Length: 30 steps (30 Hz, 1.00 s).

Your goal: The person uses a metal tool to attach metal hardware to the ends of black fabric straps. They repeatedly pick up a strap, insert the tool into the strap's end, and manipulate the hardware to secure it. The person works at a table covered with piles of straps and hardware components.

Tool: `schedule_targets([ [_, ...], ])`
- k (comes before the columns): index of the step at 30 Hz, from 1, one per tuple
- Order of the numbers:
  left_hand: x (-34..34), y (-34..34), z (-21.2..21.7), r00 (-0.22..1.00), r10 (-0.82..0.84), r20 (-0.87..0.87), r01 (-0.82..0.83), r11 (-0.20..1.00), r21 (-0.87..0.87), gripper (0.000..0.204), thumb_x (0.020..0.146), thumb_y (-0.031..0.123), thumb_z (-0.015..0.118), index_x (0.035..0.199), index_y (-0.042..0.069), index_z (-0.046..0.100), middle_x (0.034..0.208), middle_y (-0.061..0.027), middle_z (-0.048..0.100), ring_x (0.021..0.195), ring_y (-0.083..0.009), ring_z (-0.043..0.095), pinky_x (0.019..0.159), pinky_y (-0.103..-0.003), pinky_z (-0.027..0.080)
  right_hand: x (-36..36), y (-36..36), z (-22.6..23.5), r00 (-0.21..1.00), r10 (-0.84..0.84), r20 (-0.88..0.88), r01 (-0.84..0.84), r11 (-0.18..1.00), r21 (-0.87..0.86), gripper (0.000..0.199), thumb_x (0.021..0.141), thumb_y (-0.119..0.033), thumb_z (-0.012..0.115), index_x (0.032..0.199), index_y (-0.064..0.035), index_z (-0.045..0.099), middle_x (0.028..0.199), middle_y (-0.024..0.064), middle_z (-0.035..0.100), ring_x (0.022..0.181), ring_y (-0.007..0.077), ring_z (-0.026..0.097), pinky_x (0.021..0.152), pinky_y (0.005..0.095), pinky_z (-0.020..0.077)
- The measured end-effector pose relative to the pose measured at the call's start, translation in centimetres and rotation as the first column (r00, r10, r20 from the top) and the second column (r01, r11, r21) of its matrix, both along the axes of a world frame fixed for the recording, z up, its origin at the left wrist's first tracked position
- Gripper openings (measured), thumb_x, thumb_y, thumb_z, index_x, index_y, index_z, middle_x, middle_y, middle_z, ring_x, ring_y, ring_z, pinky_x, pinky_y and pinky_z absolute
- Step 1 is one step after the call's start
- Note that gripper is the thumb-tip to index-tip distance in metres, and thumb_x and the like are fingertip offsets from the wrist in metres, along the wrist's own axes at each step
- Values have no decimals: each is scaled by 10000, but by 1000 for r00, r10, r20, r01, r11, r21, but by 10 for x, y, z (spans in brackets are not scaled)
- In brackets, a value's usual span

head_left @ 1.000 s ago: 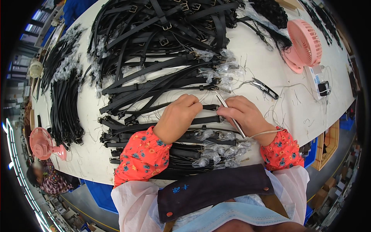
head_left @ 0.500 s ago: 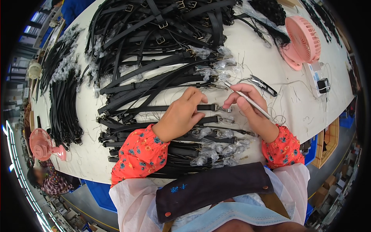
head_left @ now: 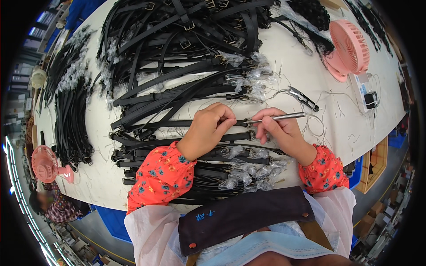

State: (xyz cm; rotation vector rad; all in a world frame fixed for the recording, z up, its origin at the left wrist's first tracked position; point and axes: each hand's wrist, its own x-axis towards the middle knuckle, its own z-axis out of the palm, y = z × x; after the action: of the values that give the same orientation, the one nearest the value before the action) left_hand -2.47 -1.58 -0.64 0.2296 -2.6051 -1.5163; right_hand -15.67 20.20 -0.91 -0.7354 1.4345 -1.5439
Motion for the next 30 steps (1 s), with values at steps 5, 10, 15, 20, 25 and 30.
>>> schedule_targets([
  [5,4,-7,3,994,-58,93,39,979,202,82,938,43,732,957,-25,692,967,-46,701,792,-82,618,711,-252,518,2,-1,2,1000,12,-25,-11,999,46,303,1113,-256,520,1246,-8,634,848,42,673,699,80,621,632,223,490],
  [10,4,-9,3,989,-96,108,69,971,231,83,941,51,734,957,-20,695,990,-42,698,796,-73,607,718,-242,512,2,-2,3,999,6,-44,-5,999,39,296,1113,-244,521,1255,-8,631,860,42,677,695,78,617,633,222,492],
  [15,4,-9,4,988,-107,108,79,969,234,81,941,51,734,954,-18,694,994,-42,696,794,-72,604,713,-239,509,2,-2,3,998,11,-60,-8,999,49,294,1113,-240,523,1255,-5,630,863,40,678,698,75,616,635,223,496],
  [20,4,-9,4,986,-113,122,80,965,251,77,941,47,734,956,-16,693,994,-40,689,800,-70,601,713,-238,508,2,-2,5,997,18,-78,-13,998,62,294,1113,-240,523,1248,-3,633,862,40,678,700,76,620,636,224,499],
  [25,4,-10,3,983,-131,125,94,960,265,71,942,41,731,962,-15,692,1002,-38,683,815,-67,601,719,-234,506,1,-1,5,997,26,-73,-21,997,69,289,1112,-234,522,1238,-1,638,859,43,675,700,79,621,638,224,504],
  [30,5,-13,3,976,-169,139,124,951,283,69,938,47,735,960,-4,696,1005,-38,686,830,-75,609,732,-241,507,1,-1,9,999,35,-41,-31,996,83,286,1107,-234,532,1225,1,644,850,43,671,696,83,622,634,224,510],
])
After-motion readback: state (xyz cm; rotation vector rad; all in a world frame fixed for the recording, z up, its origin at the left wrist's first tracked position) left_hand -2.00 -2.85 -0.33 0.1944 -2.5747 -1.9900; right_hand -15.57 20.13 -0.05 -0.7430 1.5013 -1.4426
